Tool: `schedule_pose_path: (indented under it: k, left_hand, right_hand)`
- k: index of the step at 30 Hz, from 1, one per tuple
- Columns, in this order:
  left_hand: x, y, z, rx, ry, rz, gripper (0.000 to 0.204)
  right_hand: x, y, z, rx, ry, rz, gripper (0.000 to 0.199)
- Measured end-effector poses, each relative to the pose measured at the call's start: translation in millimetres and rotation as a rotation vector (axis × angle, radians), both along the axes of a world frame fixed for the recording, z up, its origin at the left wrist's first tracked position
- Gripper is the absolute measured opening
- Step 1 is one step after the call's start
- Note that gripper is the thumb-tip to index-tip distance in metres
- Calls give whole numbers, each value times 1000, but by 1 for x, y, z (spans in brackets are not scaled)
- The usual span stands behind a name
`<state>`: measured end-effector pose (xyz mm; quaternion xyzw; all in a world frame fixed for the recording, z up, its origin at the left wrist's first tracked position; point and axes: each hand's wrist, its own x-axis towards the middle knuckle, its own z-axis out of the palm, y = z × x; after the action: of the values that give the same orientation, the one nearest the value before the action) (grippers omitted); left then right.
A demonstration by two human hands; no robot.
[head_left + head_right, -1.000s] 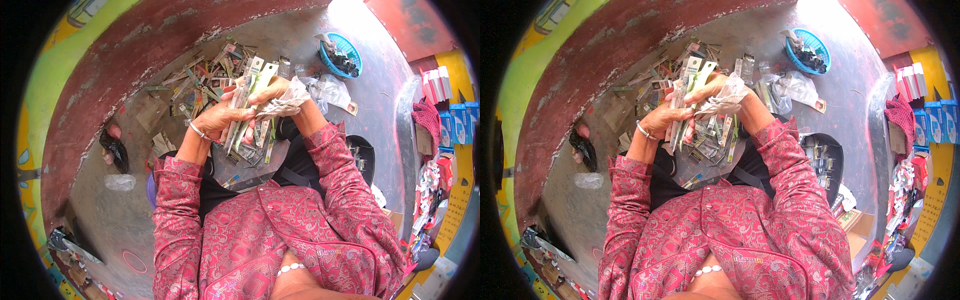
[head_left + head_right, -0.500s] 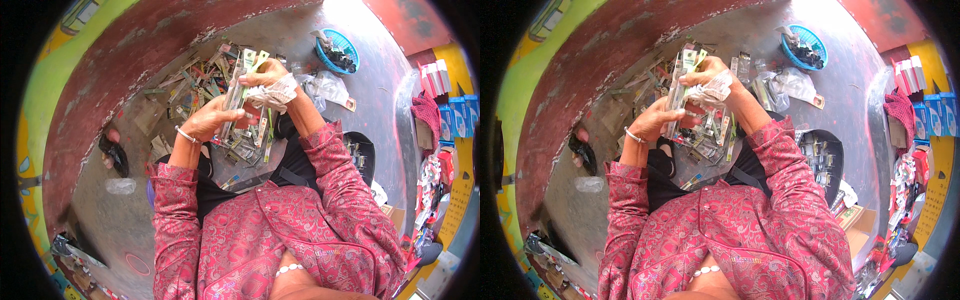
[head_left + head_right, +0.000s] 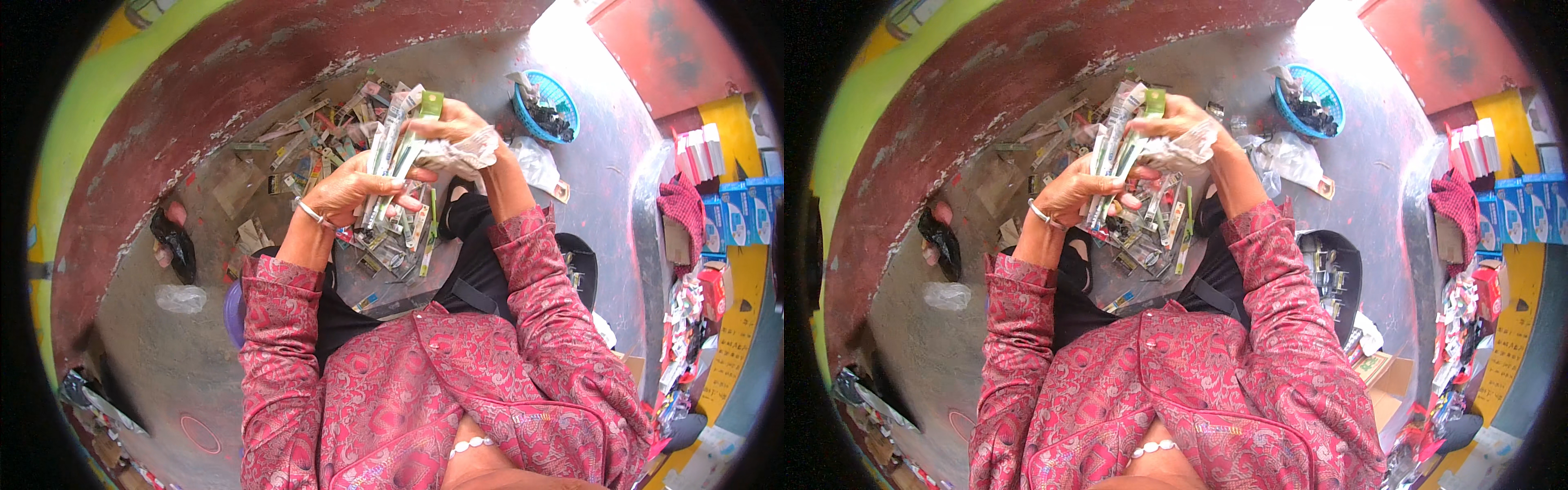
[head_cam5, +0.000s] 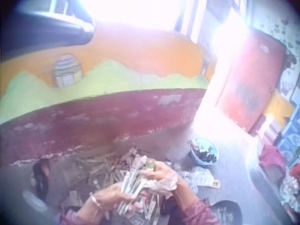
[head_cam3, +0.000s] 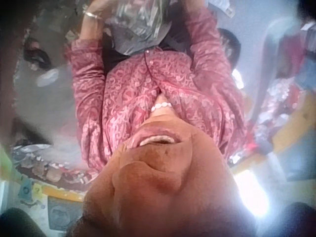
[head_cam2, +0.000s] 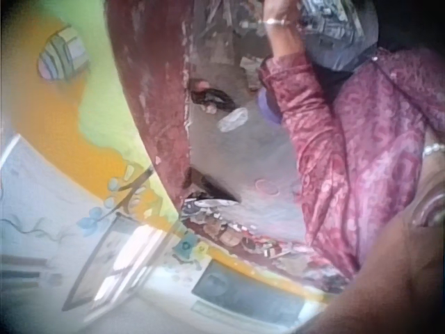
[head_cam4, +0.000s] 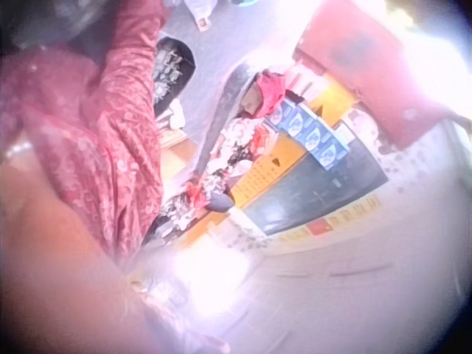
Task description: The person picks up several small packaged items from a pile on the floor and sorts them, holding some in one hand while using a cloth to wipe or clean the packages.
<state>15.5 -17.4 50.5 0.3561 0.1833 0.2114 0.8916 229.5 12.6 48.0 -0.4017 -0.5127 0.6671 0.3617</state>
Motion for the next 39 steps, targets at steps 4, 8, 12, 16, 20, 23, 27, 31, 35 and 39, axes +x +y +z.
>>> schedule_pose_path:
  k: [4,8,12,16,20,23,27,31,35,39]
  left_hand:
    - [1,0,-10,23,-4,124,64]
    - [8,1,-9,16,120,24,47]
    - [10,-4,-3,115,130,21,34]
    - [5,-3,-6,147,88,-38,26]
    - [18,-2,-17,203,152,33,25]
    - [8,2,-26,174,133,116,25]
    - [-2,-9,-29,202,183,23,34]
    - [4,-14,11,143,88,40,33]
    - [-5,-3,20,136,-82,261,50]
    - [-1,-8,27,120,-116,34,46]
  right_hand:
    - [15,1,25,266,-59,-768,20]
    - [-27,-23,33,1159,-485,-748,9]
    - [-48,-28,12,1392,-927,-400,13]
    - [-41,-21,31,1285,-1008,-569,17]
    - [-50,-26,17,1144,-857,-674,19]
    - [-71,-48,15,1218,-758,-552,19]
    - [-52,-27,13,1280,-861,-673,16]
    - [3,2,10,888,-872,-1116,13]
    - [24,1,2,346,-21,-775,25]
    - [2,-28,18,-18,-113,-101,37]
